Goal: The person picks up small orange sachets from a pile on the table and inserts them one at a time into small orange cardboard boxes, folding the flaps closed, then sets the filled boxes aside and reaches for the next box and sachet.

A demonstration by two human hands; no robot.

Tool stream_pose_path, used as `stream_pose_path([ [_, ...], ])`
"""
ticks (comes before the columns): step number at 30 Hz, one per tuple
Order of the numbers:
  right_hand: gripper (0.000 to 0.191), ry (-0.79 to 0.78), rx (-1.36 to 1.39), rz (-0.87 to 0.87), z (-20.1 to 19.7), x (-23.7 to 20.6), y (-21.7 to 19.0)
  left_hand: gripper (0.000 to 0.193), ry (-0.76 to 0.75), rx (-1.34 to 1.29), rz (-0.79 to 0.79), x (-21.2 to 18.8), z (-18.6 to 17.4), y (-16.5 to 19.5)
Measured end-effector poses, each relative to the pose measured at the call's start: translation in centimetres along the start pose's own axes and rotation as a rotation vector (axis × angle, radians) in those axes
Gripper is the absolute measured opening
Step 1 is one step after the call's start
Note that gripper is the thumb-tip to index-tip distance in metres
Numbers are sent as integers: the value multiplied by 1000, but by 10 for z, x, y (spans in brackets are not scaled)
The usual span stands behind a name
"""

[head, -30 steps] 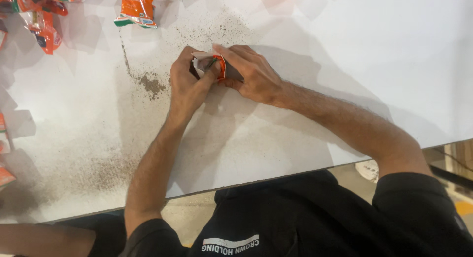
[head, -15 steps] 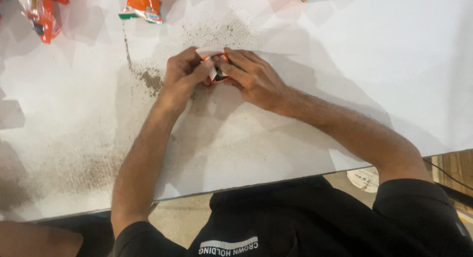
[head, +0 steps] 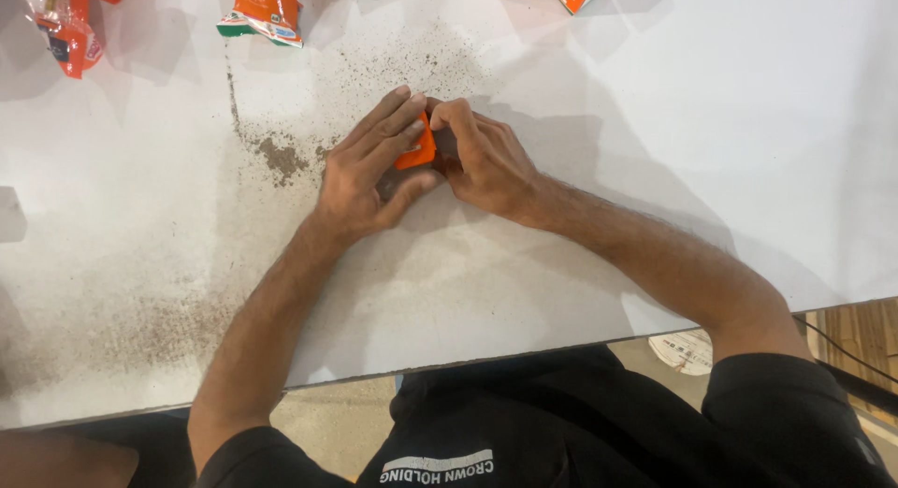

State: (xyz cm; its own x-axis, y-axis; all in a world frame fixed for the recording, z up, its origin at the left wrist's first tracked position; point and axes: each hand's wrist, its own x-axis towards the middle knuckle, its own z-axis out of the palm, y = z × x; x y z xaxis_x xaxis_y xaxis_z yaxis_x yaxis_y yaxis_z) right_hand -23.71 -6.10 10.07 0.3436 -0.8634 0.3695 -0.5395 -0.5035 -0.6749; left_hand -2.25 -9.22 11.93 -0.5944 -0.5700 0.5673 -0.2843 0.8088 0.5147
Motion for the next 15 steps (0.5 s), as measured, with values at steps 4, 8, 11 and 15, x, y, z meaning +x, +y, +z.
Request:
stream_pose_path([
  [4,52,-23,9,5,0,-1,3,21,25,-9,-83,-9,8,-13],
  [8,51,-18,11,-10,-6,2,-3,17,24,-37,-60,-2,3,-10],
  [11,56,-13,-14,0,-7,2,-5,25,-11,-16,30,-3,-2,-8],
  [15,69,8,-77,-113,0,2,-5,15,-56,285,127,-24,5,-20],
])
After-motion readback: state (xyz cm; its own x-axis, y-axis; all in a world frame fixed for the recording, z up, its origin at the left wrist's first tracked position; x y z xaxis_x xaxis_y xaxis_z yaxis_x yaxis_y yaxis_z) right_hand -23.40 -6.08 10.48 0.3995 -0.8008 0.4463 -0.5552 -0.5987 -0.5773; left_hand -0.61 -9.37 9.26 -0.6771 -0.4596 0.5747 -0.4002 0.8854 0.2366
